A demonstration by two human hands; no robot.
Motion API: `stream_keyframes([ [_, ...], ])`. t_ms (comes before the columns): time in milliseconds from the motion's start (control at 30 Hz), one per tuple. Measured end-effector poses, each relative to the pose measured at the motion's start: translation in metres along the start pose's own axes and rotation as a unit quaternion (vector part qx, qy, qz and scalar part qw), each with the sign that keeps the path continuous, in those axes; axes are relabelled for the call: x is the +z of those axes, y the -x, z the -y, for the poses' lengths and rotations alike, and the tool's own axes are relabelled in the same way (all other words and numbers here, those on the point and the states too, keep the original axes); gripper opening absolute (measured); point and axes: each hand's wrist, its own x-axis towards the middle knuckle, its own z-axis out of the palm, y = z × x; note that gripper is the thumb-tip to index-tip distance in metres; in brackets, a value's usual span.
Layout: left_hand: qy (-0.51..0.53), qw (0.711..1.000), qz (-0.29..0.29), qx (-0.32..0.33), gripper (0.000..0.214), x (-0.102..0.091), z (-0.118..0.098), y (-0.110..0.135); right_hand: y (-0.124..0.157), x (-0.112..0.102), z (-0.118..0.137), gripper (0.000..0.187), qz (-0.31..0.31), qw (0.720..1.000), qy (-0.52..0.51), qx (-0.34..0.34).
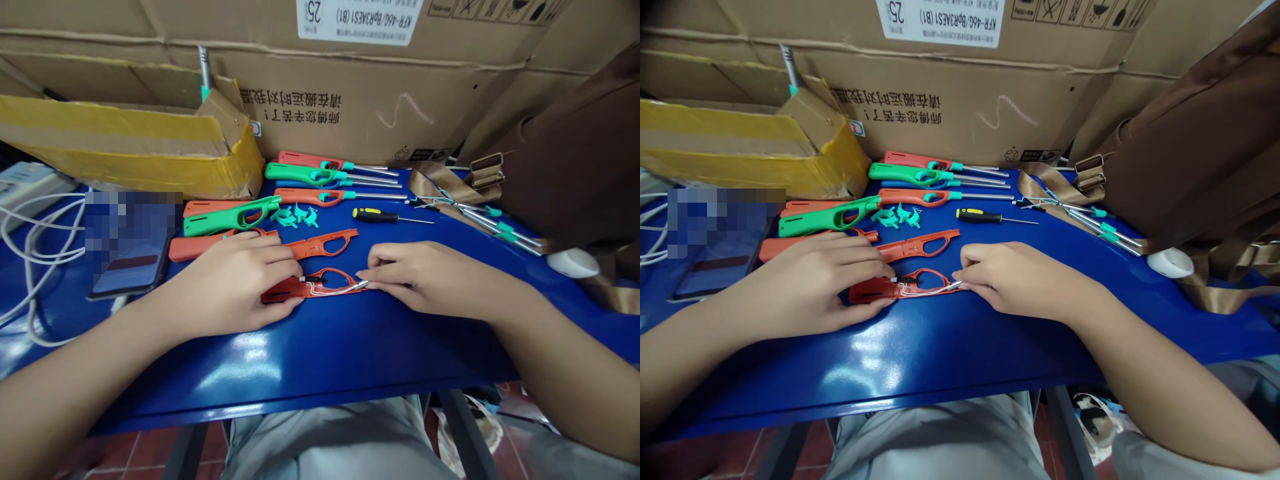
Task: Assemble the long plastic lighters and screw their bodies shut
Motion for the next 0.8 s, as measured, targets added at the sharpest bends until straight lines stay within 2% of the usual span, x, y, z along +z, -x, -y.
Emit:
stream_keyframes([
  [267,0.006,1.000,0.002,-0.013,0.021,-0.0023,0.0005,0.0005,-0.0009,0.0042,-0.0015,0.030,-0.034,0.997,0.060,-0.038],
  [533,0.018,1.000,0.003,-0.018,0.021,-0.0023,-0.0006,-0.0005,-0.0005,0.0030,-0.0029,0.027,-0.030,0.995,0.094,-0.022],
  [800,0.018,1.000,0.003,-0.017,0.020,-0.0014,-0.0008,0.0003,-0.0014,0.0032,-0.0042,0.021,-0.034,0.999,0.029,-0.018],
])
